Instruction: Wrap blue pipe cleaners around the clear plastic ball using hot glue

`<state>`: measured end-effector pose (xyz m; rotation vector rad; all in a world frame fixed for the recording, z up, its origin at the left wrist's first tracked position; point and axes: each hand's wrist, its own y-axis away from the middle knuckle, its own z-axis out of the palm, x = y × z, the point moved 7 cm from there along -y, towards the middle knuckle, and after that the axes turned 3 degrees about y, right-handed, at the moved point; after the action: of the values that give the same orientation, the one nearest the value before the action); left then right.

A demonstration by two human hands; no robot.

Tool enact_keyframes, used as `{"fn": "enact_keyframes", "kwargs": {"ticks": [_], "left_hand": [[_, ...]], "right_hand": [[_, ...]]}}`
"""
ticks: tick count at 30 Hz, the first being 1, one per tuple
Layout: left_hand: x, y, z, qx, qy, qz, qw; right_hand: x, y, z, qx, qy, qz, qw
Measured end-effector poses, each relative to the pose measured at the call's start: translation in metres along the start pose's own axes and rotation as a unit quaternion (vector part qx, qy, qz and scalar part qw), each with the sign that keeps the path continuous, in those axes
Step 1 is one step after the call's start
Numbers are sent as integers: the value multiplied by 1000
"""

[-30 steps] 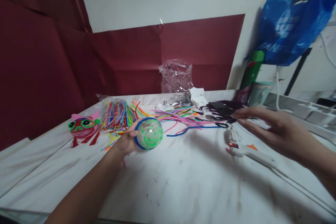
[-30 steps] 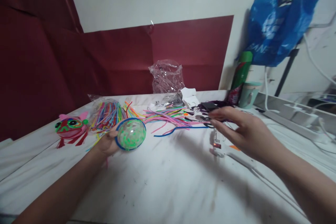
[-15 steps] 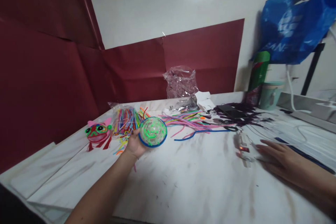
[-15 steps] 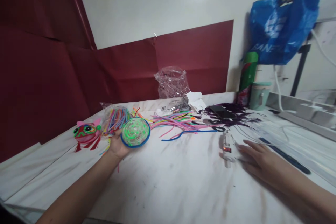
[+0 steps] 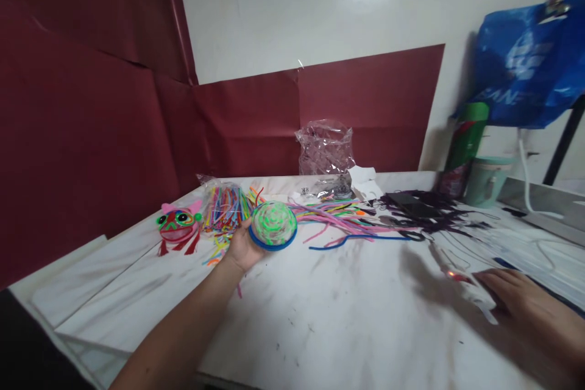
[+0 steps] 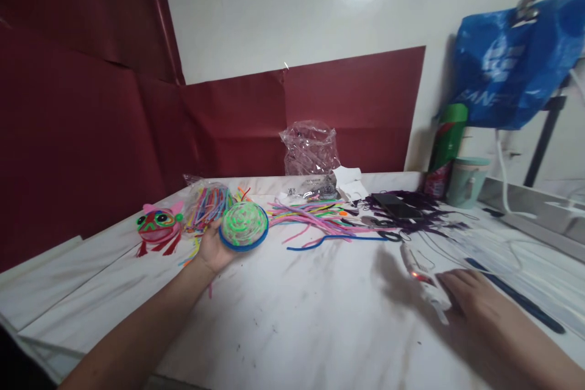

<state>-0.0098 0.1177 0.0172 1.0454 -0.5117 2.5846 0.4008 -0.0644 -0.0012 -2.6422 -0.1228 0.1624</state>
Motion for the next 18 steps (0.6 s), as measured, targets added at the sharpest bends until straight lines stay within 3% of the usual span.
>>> {"fn": "enact_keyframes", "kwargs": {"ticks": [4, 8, 10, 14, 18], "left_hand": [[-6, 1, 1, 50, -62, -10, 997], [-13, 5, 8, 74, -110, -17, 991], [-13, 7, 12, 82, -137, -6, 987], [-10, 10, 16, 82, -183, -4, 980], [-6, 14, 22, 60, -302, -6, 951]], "right_hand": [[-24, -10, -6, 26, -164, 65, 984], [-91, -36, 1, -76, -350, 79, 930], [-128, -53, -4, -96, -413, 55, 904], [-170, -77, -10, -91, -448, 31, 889], [-174, -77, 0, -55, -443, 28, 894]]}}
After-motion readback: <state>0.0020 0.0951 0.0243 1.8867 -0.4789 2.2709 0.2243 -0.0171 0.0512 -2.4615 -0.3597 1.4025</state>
